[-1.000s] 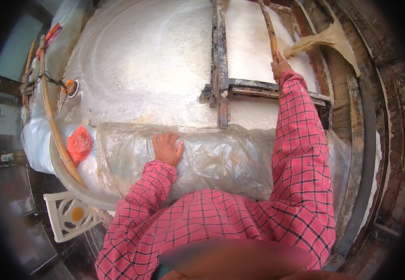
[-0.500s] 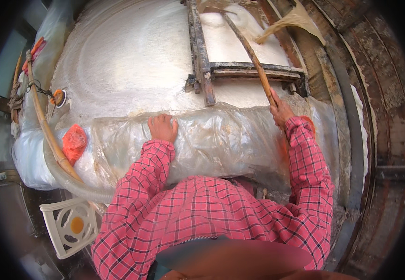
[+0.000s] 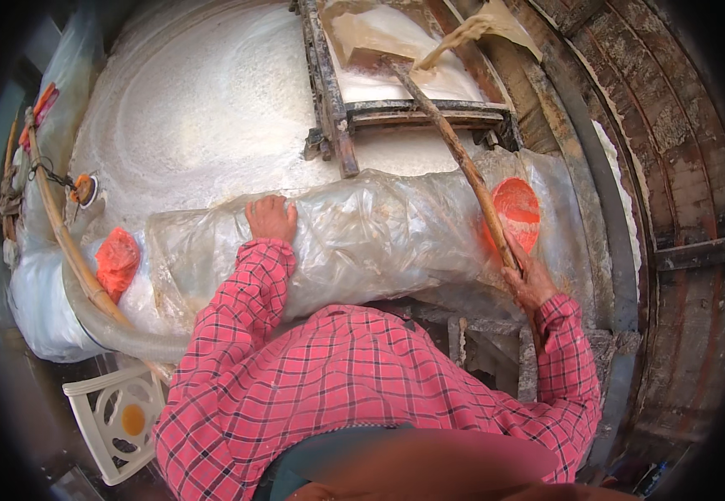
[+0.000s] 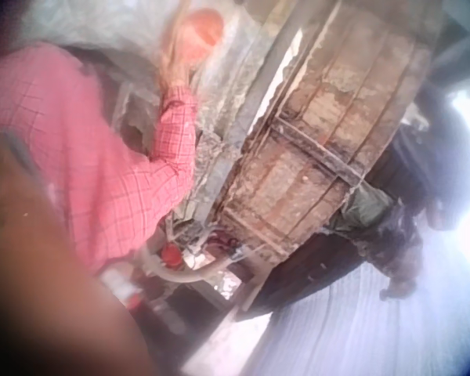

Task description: The person scoops white powder from a large container using an orange scoop and pours it into a plastic bag. They repeat this scooping and pouring action multiple times throughout the clip.

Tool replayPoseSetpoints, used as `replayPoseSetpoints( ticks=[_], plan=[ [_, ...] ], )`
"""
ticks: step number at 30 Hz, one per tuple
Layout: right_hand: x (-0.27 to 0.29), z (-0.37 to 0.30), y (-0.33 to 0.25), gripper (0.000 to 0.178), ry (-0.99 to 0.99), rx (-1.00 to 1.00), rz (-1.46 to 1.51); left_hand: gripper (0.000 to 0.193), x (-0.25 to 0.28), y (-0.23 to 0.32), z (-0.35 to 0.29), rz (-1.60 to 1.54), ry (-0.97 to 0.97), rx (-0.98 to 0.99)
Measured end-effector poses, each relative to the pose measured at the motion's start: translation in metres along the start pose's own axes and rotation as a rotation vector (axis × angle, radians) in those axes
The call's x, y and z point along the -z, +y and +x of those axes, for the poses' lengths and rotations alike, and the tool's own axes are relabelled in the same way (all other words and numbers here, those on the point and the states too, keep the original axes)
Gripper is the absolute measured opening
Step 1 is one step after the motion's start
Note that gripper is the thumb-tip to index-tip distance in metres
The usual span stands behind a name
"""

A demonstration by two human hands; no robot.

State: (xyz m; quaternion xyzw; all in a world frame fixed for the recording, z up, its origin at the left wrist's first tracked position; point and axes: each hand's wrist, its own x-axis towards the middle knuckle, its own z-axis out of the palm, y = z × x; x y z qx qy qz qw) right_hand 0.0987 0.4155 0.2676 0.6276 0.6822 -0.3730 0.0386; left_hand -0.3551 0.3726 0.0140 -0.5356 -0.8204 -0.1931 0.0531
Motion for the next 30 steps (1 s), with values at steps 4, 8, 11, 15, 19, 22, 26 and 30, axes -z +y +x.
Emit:
replayPoseSetpoints(
  ticks=[4,8,11,15,19,22,26,30],
  plan=[
    [0.016,0.032,-0.017,0.068,0.028,-0.001,0.103,0.028,0.009,0.001,0.008,0.018,-0.017,0.017],
    [0.060,0.155,-0.017,0.064,0.170,0.206,-0.104,0.028,0.013,0.007,0.019,0.009,-0.050,0.046],
    [0.098,0.267,-0.044,0.067,0.294,0.289,-0.044,0.028,0.013,0.014,0.028,-0.002,-0.071,0.019],
    [0.131,0.405,-0.115,0.068,0.242,0.258,0.106,0.030,0.014,0.019,0.039,-0.016,-0.094,0.006],
    [0.116,0.519,-0.154,0.069,0.302,0.201,-0.001,0.030,0.005,0.021,0.055,-0.123,-0.059,0.009],
    [0.092,0.542,-0.135,0.066,0.427,0.136,-0.190,0.030,-0.002,0.019,0.058,-0.145,-0.027,-0.011],
    [0.073,0.488,-0.091,0.063,0.327,0.174,-0.183,0.028,0.001,0.011,0.048,-0.052,-0.030,0.003],
    [0.054,0.409,-0.049,0.064,0.350,0.254,-0.296,0.024,0.007,0.009,0.036,-0.035,0.033,-0.041]
  ],
)
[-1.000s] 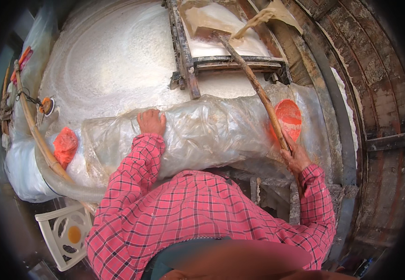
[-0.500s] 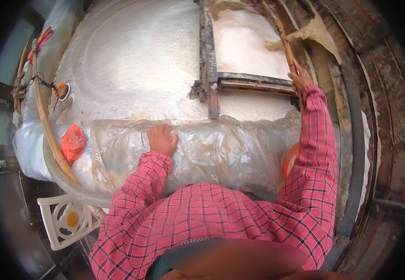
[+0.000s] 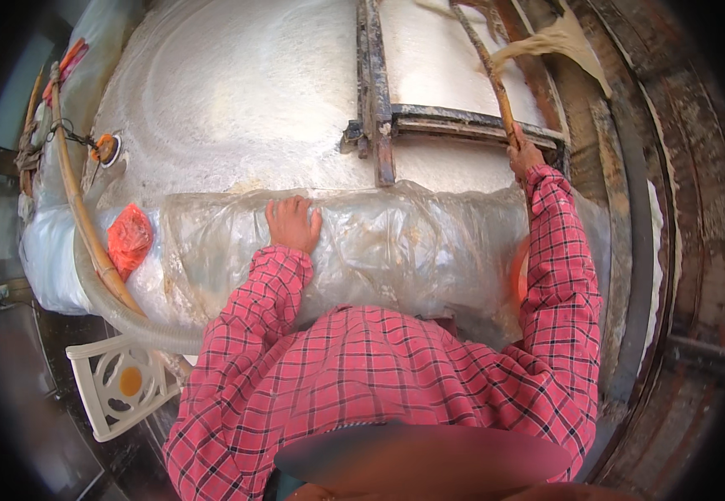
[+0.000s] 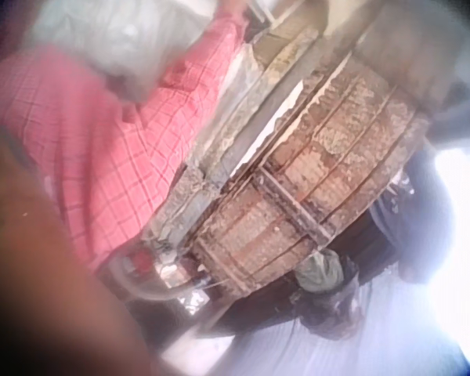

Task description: The person scoops white powder from a large container using an orange scoop and pours it into a plastic bag. They repeat this scooping and pouring action multiple times throughout the clip.

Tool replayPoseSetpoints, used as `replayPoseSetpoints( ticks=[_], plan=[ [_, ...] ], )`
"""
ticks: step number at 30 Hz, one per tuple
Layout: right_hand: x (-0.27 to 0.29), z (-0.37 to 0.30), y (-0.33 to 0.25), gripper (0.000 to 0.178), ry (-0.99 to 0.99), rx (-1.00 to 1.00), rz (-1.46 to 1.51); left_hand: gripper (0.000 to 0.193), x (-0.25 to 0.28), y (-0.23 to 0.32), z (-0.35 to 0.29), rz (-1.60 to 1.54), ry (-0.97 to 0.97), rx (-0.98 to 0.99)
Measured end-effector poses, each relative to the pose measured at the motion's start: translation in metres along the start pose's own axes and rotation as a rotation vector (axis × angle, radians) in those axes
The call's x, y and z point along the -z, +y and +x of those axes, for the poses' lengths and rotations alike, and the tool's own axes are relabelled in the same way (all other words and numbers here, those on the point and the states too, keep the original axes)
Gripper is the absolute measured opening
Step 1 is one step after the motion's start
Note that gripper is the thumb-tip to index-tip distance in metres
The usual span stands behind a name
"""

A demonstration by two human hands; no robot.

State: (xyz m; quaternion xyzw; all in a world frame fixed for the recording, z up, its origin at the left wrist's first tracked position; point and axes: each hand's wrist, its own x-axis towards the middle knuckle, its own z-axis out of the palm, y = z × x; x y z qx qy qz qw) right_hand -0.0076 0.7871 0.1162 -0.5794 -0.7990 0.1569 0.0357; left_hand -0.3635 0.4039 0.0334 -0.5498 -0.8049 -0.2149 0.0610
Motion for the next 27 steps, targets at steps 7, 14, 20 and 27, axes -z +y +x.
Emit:
replayPoseSetpoints(
  ticks=[7,14,20,27],
  plan=[
    [-0.003,-0.144,0.002,0.064,0.022,0.109,0.111,0.029,0.003,-0.003,-0.021,0.087,-0.179,0.135],
    [0.050,-0.286,-0.037,0.063,-0.199,-0.214,0.185,0.031,-0.005,-0.015,-0.039,0.098,-0.062,0.069],
    [0.060,-0.392,-0.023,0.060,-0.162,-0.260,0.089,0.033,-0.005,-0.016,-0.039,0.114,-0.072,0.066],
    [0.127,-0.443,-0.029,0.063,-0.205,-0.259,0.065,0.032,-0.003,-0.012,-0.025,0.053,-0.283,0.163]
  ],
)
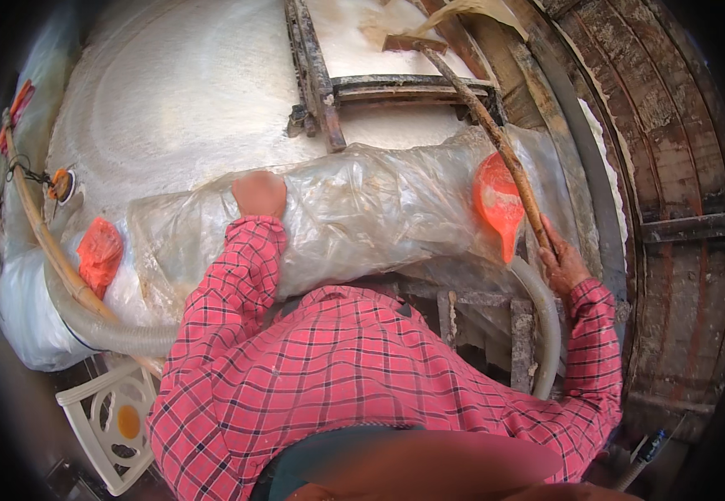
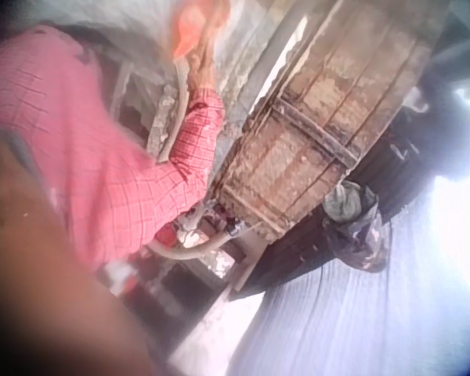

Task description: The person scoops white powder from a large container using an orange scoop and pours it into a plastic bag. They repeat this scooping and pouring action multiple times throughout the clip.

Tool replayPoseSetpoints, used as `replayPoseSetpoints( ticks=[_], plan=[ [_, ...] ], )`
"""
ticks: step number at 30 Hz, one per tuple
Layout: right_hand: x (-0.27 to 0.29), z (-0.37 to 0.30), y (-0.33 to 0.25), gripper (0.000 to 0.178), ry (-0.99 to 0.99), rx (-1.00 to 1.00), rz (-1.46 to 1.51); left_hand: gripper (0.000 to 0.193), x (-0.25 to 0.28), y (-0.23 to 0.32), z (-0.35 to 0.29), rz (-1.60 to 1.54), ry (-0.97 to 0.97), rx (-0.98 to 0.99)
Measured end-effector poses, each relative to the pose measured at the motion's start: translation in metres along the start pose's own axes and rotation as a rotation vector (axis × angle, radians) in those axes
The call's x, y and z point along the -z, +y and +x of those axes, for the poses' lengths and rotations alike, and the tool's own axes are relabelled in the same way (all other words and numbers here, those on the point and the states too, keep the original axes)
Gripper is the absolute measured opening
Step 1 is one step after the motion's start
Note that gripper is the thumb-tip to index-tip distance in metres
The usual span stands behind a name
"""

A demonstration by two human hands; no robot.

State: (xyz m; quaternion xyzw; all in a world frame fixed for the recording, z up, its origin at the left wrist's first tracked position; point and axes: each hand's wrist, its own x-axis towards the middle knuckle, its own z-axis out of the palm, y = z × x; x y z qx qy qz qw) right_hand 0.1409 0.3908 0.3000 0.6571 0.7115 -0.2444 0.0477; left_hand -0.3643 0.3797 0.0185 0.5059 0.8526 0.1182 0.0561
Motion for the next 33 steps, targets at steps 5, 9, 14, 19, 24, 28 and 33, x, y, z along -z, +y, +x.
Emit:
replayPoseSetpoints(
  ticks=[5,9,14,19,24,28,33],
  plan=[
    [0.032,0.046,-0.016,0.062,-0.052,-0.089,-0.050,0.027,-0.005,-0.004,0.003,-0.013,0.381,-0.188],
    [0.035,0.124,-0.029,0.059,-0.053,-0.094,-0.027,0.031,-0.001,-0.009,0.014,-0.019,0.251,-0.132],
    [0.019,0.228,-0.039,0.060,0.070,0.059,-0.071,0.030,0.003,0.002,0.016,0.012,0.224,-0.105],
    [0.026,0.311,-0.069,0.057,0.208,0.177,-0.036,0.028,0.002,0.014,0.015,0.015,0.257,-0.122],
    [0.059,0.380,-0.098,0.059,0.116,0.055,0.036,0.027,0.005,0.021,0.023,-0.018,0.215,-0.123],
    [0.071,0.454,-0.112,0.058,0.157,0.219,0.178,0.028,0.010,0.030,0.032,-0.028,0.159,-0.099],
    [0.065,0.568,-0.147,0.058,0.171,0.274,0.391,0.029,0.015,0.045,0.034,-0.038,0.158,-0.109]
  ],
)
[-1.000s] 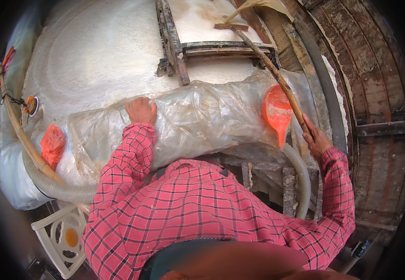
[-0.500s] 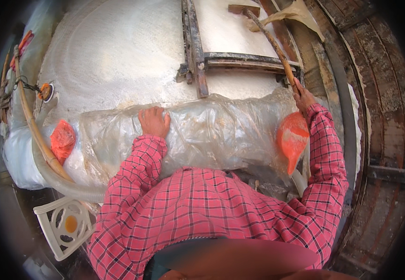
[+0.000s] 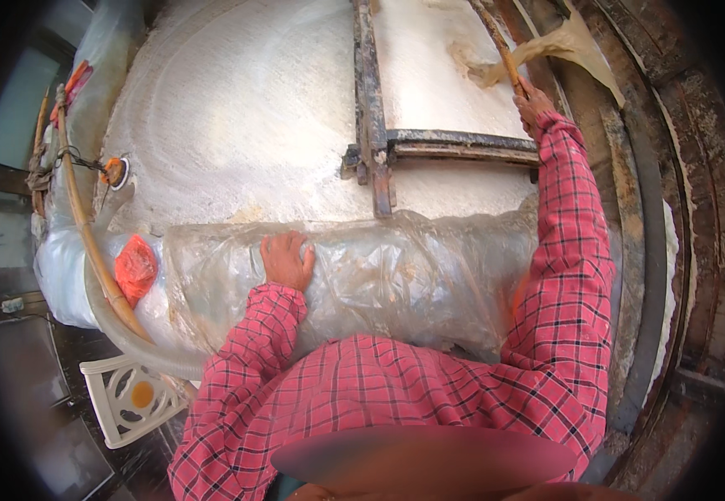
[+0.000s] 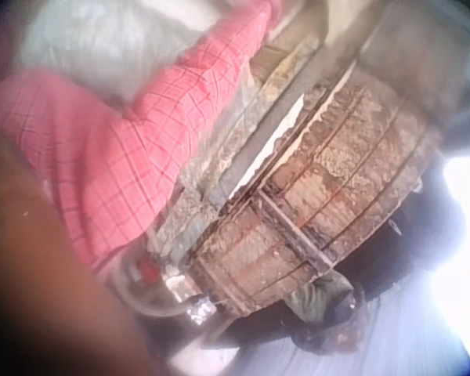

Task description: The person scoops white powder from a large container using an orange scoop and pours it into a plastic bag. They repeat this scooping and pouring action multiple times throughout the clip.

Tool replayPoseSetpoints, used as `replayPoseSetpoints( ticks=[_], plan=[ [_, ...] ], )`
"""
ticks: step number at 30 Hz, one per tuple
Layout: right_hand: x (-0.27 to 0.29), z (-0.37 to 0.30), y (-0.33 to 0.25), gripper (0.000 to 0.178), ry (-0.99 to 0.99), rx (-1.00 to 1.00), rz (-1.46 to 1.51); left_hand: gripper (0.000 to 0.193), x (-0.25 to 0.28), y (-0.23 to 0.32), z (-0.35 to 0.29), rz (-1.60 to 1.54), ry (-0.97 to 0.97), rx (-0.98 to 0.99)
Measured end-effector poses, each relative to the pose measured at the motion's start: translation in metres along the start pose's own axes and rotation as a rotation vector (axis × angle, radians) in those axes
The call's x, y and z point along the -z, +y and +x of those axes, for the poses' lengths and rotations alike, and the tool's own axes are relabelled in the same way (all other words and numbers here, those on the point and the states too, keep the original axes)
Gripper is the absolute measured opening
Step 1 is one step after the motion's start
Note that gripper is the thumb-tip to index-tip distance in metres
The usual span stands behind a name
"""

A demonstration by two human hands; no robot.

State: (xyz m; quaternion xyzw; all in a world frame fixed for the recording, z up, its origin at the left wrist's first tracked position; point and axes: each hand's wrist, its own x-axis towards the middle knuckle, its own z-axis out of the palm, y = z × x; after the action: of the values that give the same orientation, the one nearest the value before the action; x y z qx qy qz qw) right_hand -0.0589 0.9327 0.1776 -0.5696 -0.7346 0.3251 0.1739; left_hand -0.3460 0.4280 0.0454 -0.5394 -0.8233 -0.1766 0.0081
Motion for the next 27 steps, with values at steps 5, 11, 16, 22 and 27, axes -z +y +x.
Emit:
replayPoseSetpoints(
  ticks=[5,11,16,22,27],
  plan=[
    [-0.065,0.071,0.025,0.055,0.024,-0.085,-0.148,0.029,-0.004,0.001,0.000,-0.041,-0.003,0.012],
    [-0.058,-0.010,0.074,0.062,0.197,0.239,-0.562,0.028,-0.005,-0.019,-0.002,-0.006,0.034,-0.002],
    [-0.022,-0.141,0.062,0.066,-0.053,-0.051,-0.501,0.026,-0.001,-0.022,-0.021,-0.010,0.016,0.009],
    [-0.006,-0.275,0.066,0.064,-0.093,-0.080,-0.477,0.028,-0.008,-0.032,-0.037,0.001,0.123,-0.033],
    [0.003,-0.379,0.064,0.061,-0.108,-0.162,-0.531,0.030,-0.008,-0.037,-0.046,0.034,0.085,-0.005]
  ],
)
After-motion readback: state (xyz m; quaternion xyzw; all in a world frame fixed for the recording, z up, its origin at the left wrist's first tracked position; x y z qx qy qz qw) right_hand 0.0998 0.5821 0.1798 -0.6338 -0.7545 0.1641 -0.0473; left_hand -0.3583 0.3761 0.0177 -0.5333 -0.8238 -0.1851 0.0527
